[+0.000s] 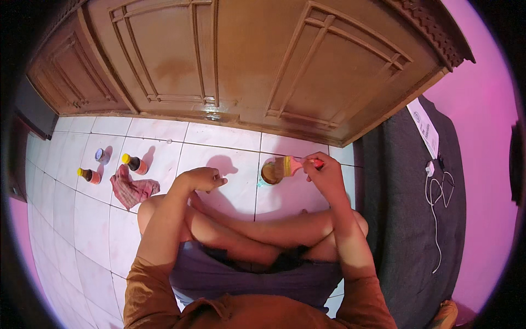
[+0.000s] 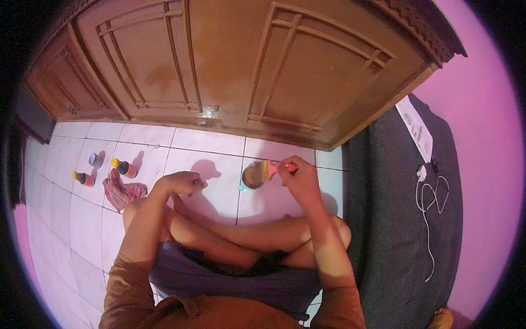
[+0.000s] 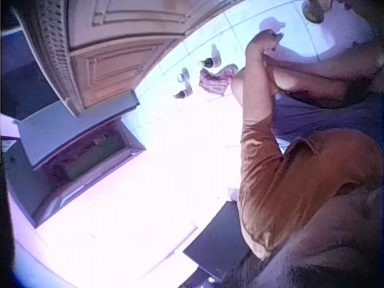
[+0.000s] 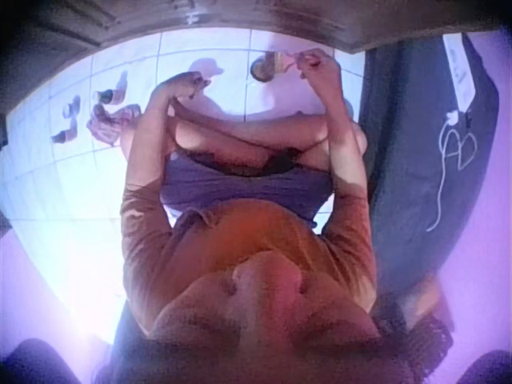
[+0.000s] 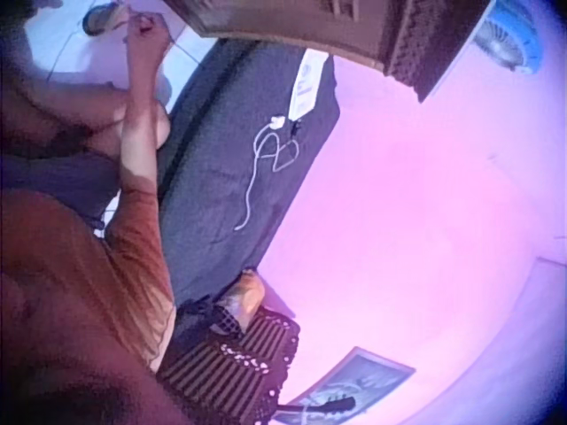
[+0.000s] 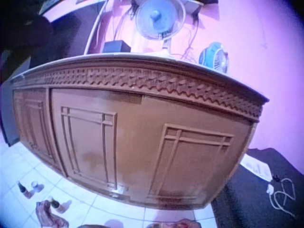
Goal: The person stains a wooden cabinet by applying a liquid from a small container onto the wood using a paintbrush.
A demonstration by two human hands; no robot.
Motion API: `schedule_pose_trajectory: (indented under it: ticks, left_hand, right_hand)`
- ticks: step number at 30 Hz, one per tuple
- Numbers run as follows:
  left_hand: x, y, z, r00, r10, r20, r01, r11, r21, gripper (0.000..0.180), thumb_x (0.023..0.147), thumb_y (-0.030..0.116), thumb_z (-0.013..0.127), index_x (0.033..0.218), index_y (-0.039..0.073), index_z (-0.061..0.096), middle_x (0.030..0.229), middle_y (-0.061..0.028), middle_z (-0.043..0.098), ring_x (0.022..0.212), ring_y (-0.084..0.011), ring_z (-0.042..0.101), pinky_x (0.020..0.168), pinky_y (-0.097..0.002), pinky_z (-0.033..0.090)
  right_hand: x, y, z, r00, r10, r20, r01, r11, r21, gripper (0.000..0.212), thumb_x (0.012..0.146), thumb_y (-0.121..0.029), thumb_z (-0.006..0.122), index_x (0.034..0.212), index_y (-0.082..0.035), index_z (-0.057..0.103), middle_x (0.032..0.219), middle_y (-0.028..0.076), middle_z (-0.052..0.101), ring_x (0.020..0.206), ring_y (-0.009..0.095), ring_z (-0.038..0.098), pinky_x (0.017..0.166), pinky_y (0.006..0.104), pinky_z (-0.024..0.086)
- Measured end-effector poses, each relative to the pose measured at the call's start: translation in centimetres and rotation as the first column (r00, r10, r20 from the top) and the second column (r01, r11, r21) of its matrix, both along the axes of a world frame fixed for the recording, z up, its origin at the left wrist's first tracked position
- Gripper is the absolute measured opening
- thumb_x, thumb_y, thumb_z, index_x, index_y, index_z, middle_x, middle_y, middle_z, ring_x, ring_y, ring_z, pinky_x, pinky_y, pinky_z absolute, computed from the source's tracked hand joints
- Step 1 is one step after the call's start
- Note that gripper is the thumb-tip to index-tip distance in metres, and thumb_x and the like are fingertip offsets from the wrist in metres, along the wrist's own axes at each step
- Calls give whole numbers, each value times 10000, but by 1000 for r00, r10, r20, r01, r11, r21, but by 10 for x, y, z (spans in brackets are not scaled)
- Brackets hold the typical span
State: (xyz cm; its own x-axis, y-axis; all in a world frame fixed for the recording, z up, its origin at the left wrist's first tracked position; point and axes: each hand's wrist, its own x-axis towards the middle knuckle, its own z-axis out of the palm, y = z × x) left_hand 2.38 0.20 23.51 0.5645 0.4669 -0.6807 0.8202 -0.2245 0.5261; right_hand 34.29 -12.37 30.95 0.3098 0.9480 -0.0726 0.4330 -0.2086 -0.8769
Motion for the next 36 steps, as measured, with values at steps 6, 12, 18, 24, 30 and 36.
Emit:
schedule_pose_trajectory:
  ticks: [6, 12, 18, 24, 30, 36]
  left_hand:
    - [-1, 3, -14, 999, -22, 39, 21, 999, 40, 548, 963, 521, 491, 990, -9, 626, 812, -140, 670, 772, -262, 649, 742, -394, 504]
    - [-1, 2, -12, 999, -7, 40, 6, 1000, 17, 517, 965, 500, 503, 1012, -4, 613, 812, -118, 657, 761, -241, 644, 731, -378, 503]
    - [1, 3, -7, 999, -10, 34, 10, 1000, 5, 527, 965, 513, 492, 1013, 1, 606, 814, -110, 651, 756, -237, 630, 734, -363, 488]
    - [-3, 4, -14, 999, -6, 44, 7, 1000, -6, 549, 963, 534, 481, 1020, 2, 602, 823, -115, 647, 772, -237, 635, 743, -365, 495]
    - [1, 2, -10, 998, 13, 58, -14, 1000, 14, 558, 956, 540, 503, 996, -5, 620, 742, -122, 666, 741, -261, 636, 742, -384, 496]
    - [-1, 1, -7, 999, 10, 38, -11, 1000, 12, 568, 956, 541, 499, 1018, -10, 620, 768, -134, 677, 763, -273, 647, 755, -388, 498]
  right_hand:
    - [-5, 16, -23, 980, 39, 196, -43, 999, 13, 199, 841, -161, 685, 896, 27, 655, 682, 114, 646, 611, 171, 635, 600, 305, 511]
    - [-17, 31, -18, 935, 166, 315, -168, 986, -22, 212, 823, -172, 691, 804, 21, 607, 696, 151, 647, 630, 233, 640, 625, 345, 510]
    - [-18, 44, -43, 916, 242, 321, -238, 970, -54, 248, 810, -219, 690, 741, -15, 569, 690, 150, 646, 631, 311, 636, 622, 389, 505]
    - [-30, 48, -36, 923, 255, 289, -240, 967, -85, 199, 802, -200, 673, 736, -33, 588, 617, 101, 640, 607, 284, 641, 622, 381, 510]
    - [-27, 49, -45, 928, 240, 286, -224, 971, -89, 190, 790, -192, 678, 741, -26, 601, 631, 98, 651, 621, 291, 642, 625, 388, 510]
    - [-20, 47, -44, 923, 217, 319, -213, 976, -48, 190, 779, -192, 701, 773, -15, 631, 699, 137, 662, 644, 316, 642, 654, 377, 516]
